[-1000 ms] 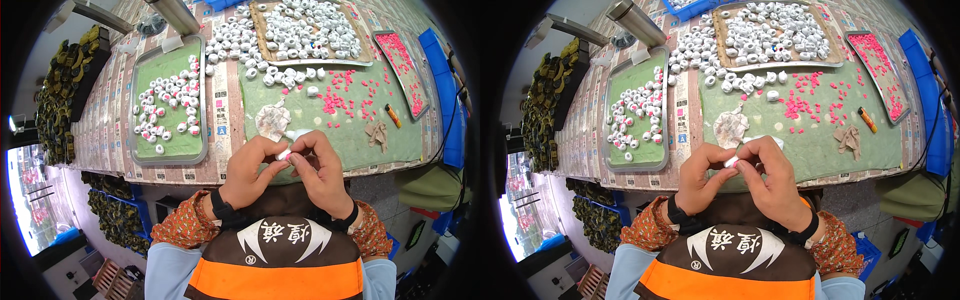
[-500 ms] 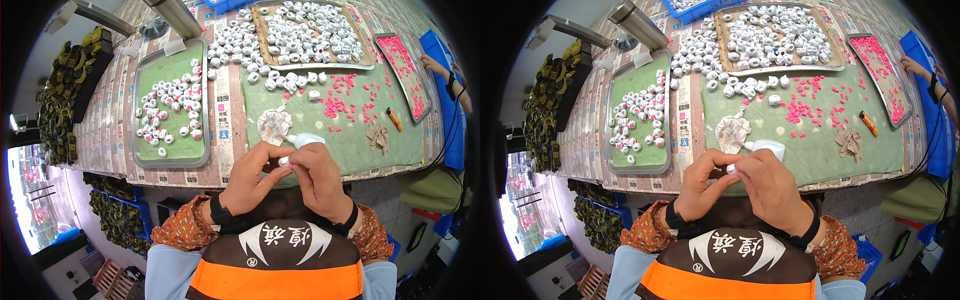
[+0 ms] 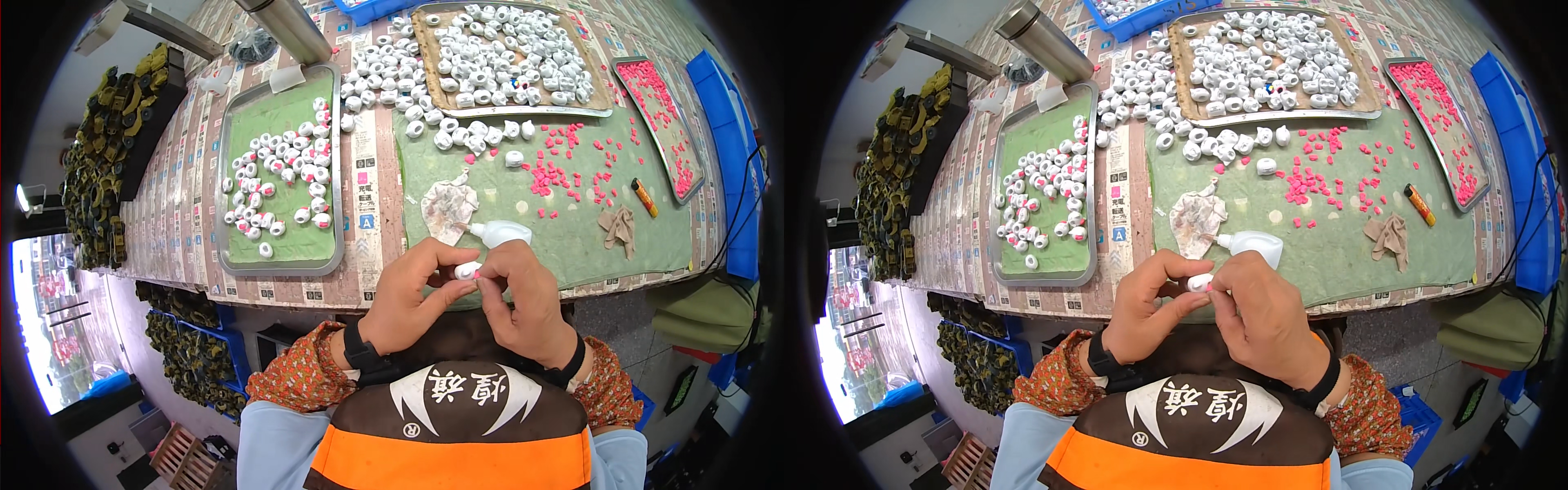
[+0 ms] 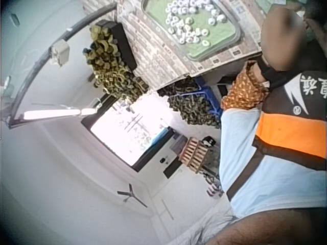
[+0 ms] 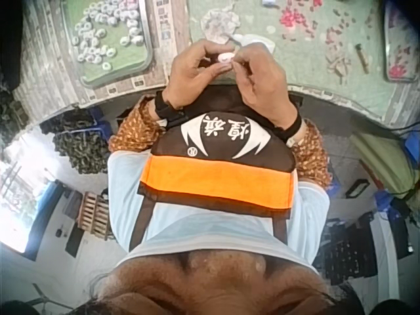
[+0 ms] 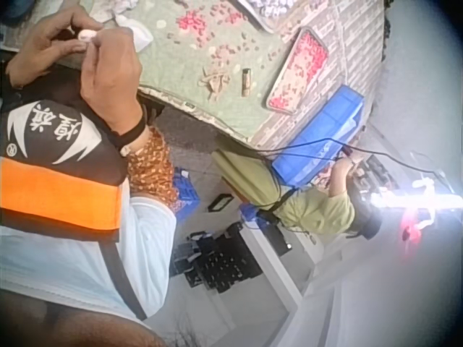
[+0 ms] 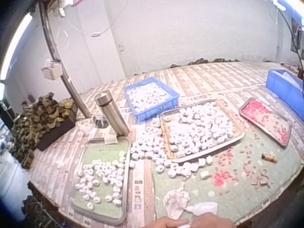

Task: Glue small pink parts onto white plastic components to assemble a toy.

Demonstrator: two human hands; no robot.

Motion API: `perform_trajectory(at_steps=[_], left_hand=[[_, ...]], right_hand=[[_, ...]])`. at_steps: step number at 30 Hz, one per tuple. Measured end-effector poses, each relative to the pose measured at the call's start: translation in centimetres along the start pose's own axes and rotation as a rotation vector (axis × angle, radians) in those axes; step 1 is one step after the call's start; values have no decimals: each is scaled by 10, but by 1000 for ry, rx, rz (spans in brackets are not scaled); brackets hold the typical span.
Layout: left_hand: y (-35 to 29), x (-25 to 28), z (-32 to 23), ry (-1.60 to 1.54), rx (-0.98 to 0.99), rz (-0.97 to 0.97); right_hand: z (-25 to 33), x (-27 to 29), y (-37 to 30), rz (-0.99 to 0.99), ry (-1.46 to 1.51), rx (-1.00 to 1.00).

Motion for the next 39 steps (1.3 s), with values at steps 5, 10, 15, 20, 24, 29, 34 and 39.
perform_trajectory(at_steps=[5,10,15,20,24,29,34,39], left_hand=[[-1,3,-13,175,-128,-11],[1,1,-9,181,-123,58],[6,-3,7,-66,4,115],[4,-12,26,-441,178,231],[4,-15,30,-490,204,240],[0,-11,25,-303,152,211],[-1,-9,8,78,-23,125],[0,-7,16,-79,59,81]], right_hand=[[-5,2,1,18,19,60],[-14,6,3,95,-1,85],[-14,5,2,65,0,128],[-15,7,3,86,32,97],[-12,8,2,65,24,135],[-16,6,0,83,97,-7],[-20,4,-4,74,147,-96],[-27,-1,-3,94,185,-101]])
Point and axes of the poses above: each hand's wrist, its own y-axis towards the middle knuckle, its own x-axis out of the back of the hand, z = x × y, the point moved 8 cm from there along y, towards the middle knuckle, and after that the axes turned 9 degrees about x, right-handed, at the moved point
